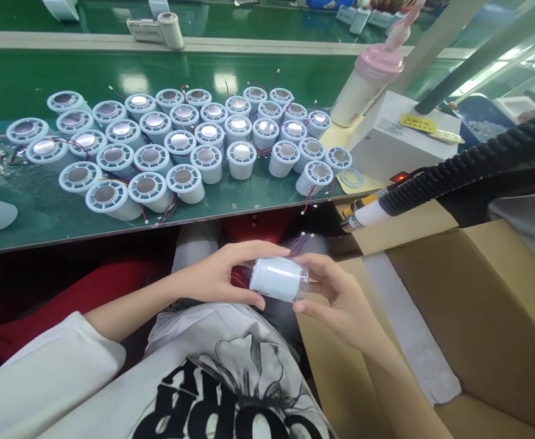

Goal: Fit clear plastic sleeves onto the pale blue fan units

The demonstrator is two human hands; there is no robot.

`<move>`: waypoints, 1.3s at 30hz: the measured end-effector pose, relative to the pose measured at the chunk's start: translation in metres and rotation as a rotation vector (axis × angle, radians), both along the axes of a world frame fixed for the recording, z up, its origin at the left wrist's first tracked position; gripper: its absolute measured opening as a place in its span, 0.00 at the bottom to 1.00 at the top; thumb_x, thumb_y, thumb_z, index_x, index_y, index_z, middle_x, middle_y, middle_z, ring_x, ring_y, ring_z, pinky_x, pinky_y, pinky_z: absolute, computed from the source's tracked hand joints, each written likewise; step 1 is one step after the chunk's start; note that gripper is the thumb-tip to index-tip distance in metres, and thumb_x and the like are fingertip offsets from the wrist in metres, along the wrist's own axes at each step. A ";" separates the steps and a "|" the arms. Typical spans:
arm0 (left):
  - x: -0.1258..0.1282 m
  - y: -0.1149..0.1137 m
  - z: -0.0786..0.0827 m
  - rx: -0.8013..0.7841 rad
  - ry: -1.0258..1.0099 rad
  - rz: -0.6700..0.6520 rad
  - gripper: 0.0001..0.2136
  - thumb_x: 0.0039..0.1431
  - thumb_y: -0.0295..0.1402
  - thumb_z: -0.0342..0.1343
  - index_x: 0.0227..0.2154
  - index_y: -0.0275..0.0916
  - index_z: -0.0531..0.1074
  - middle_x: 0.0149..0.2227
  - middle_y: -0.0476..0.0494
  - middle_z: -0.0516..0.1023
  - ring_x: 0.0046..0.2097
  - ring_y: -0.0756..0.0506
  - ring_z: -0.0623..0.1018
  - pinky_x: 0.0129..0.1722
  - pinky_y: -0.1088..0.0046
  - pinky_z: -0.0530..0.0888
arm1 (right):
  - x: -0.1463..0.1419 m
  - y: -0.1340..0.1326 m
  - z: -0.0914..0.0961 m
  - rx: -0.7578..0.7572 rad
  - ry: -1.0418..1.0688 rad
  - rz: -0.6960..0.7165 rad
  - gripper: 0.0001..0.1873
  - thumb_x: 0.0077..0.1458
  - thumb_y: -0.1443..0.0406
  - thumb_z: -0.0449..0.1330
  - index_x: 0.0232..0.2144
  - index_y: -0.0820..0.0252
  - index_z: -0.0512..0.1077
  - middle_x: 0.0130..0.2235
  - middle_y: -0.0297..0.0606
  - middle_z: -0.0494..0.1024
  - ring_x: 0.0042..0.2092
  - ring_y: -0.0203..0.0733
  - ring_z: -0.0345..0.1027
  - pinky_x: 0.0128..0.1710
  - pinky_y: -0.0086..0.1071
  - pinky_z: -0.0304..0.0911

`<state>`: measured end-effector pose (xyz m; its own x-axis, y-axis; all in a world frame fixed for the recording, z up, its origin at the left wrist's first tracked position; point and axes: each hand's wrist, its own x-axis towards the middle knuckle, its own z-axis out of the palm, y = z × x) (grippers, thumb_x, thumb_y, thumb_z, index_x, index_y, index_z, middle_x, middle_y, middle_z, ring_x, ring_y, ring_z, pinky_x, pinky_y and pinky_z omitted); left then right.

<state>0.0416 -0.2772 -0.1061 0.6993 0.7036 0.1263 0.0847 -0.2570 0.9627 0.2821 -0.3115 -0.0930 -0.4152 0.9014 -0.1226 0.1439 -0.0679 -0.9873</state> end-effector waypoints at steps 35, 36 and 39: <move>-0.001 0.000 -0.005 0.112 -0.048 -0.035 0.37 0.46 0.28 0.67 0.60 0.48 0.61 0.61 0.39 0.65 0.61 0.37 0.66 0.59 0.59 0.64 | -0.021 0.004 -0.008 -0.767 0.278 -0.008 0.33 0.44 0.37 0.56 0.32 0.61 0.64 0.21 0.37 0.76 0.18 0.35 0.69 0.15 0.22 0.62; -0.001 -0.001 -0.005 0.107 -0.047 -0.031 0.38 0.45 0.28 0.67 0.60 0.48 0.60 0.61 0.39 0.65 0.61 0.38 0.66 0.59 0.59 0.64 | -0.021 0.003 -0.008 -0.753 0.281 -0.006 0.32 0.44 0.37 0.56 0.32 0.60 0.63 0.21 0.36 0.76 0.18 0.35 0.69 0.15 0.22 0.62; -0.001 -0.003 -0.002 0.052 -0.022 -0.010 0.39 0.44 0.27 0.67 0.60 0.46 0.59 0.60 0.38 0.66 0.60 0.39 0.68 0.59 0.60 0.65 | -0.019 -0.001 -0.008 -0.651 0.309 -0.008 0.28 0.47 0.40 0.58 0.31 0.58 0.60 0.21 0.32 0.75 0.19 0.35 0.70 0.16 0.22 0.63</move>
<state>0.0409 -0.2801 -0.1085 0.7032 0.6884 0.1777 0.0607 -0.3071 0.9497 0.2633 -0.3125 -0.1012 -0.5113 0.6888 -0.5140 -0.1388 -0.6564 -0.7416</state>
